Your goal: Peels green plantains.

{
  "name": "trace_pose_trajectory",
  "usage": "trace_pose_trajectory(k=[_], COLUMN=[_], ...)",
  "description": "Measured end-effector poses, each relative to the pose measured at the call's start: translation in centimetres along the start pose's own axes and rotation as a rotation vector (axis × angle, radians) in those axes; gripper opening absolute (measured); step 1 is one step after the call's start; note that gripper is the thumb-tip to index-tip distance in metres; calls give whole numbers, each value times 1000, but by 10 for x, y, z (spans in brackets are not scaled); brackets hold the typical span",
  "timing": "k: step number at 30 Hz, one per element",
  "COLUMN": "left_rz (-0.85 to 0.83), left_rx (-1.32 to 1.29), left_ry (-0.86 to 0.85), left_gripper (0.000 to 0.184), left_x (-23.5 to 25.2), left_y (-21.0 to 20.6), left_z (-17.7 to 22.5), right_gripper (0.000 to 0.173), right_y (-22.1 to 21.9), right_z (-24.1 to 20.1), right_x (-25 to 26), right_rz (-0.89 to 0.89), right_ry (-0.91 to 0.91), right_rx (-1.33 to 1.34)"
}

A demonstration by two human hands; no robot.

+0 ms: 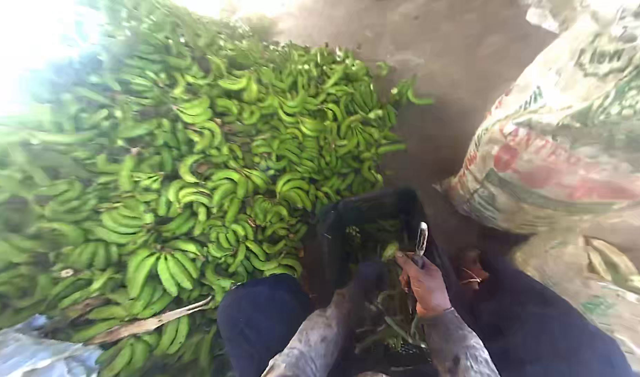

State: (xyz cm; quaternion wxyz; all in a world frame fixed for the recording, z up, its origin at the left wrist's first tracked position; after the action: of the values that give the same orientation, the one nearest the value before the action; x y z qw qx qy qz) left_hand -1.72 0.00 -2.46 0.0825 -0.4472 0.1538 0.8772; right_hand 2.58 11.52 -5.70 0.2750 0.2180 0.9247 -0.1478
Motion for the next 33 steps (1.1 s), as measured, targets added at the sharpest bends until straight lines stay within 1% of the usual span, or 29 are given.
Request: trace_pose_trajectory(k=[2, 3, 5, 6, 7, 9, 10, 11, 13, 14, 15, 16, 17, 19, 20, 21, 22, 23, 25, 26, 27, 28, 29, 30, 31, 32, 33], left_rz=[-38, -30, 30, 45, 40, 23, 4, -34, -106, -101, -62, -20, 7, 62, 106, 141, 117, 105, 154, 308, 434, 486, 509, 534, 517, 487, 455], left_rx=[-140, -129, 13, 62, 75, 110, 136, 174, 203, 144, 40, -102, -248, -547, -658, -698, -725, -720, -728, -744, -759, -761, -757, -773, -793, -814, -834], left_ry=[-355, -474, -570, -591, -605, -619, -626, -627, -627, -636, -638, -636, -621, -503, -429, -429, -495, -578, -709, -551, -378, -303, -351, -493, -552, -564, -550], left_gripper=[34, 37, 40, 41, 42, 43, 43, 45, 51, 54, 55, 53, 51, 43, 42, 38, 36, 34, 29, 22, 21, 31, 41, 50, 55, 55, 54], left_x=[48, 60, 51, 39, 31, 27, 27, 26, 19, 14, 10, 3, -8, -52, -76, -87, -85, -73, -49, -48, -41, -21, 10, 48, 73, 83, 83], left_y=[16, 23, 34, 37, 41, 51, 57, 64, 79, 86, 92, 97, 101, 106, 108, 113, 121, 127, 134, 130, 130, 136, 144, 150, 153, 154, 153], left_z=[-60, -77, -89, -92, -95, -105, -110, -113, -116, -118, -120, -121, -118, -96, -82, -78, -84, -96, -118, -119, -119, -127, -144, -167, -178, -182, -181], right_gripper=[36, 45, 59, 60, 56, 43, 40, 39, 43, 47, 54, 61, 63, 62, 60, 60, 60, 62, 63, 64, 66, 69, 72, 73, 69, 65, 61], right_y=[-7, -10, -19, -23, -29, -38, -41, -44, -48, -50, -51, -53, -56, -65, -70, -74, -76, -76, -75, -70, -64, -59, -56, -54, -55, -58, -61], right_z=[12, 18, 24, 25, 27, 31, 32, 34, 40, 42, 41, 41, 43, 51, 56, 60, 63, 64, 66, 74, 86, 100, 112, 122, 129, 134, 139], right_x=[8, 11, 13, 12, 10, 6, 2, -1, -10, -16, -24, -32, -39, -49, -52, -55, -59, -63, -64, -59, -53, -48, -45, -43, -41, -41, -42], right_rz=[47, 50, 39, 20, 0, -34, -59, -70, -64, -69, -91, -133, -195, -356, -428, -467, -473, -466, -430, -417, -411, -407, -402, -403, -413, -435, -466], right_ry=[-18, -29, -42, -40, -17, 42, 59, 84, 159, 214, 280, 351, 430, 585, 627, 657, 668, 620, 475, 393, 299, 209, 135, 91, 82, 86, 89], right_rx=[-180, -238, -282, -255, -208, -161, -148, -148, -191, -261, -372, -514, -650, -875, -966, -998, -966, -929, -917, -950, -982, -1012, -1039, -1080, -1116, -1137, -1154])
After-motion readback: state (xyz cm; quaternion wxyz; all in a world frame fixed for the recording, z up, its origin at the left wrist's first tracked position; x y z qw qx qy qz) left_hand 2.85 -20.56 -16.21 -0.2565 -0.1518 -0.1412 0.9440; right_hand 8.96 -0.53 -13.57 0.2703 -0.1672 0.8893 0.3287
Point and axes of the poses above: each hand's wrist, its own x-axis towards the middle knuckle, its own y-axis out of the back of the hand, z = x × y, the point moved 3 cm from there along x, towards the middle knuckle, and after that the axes turned 1 degree about -y, right-handed, at the moved point
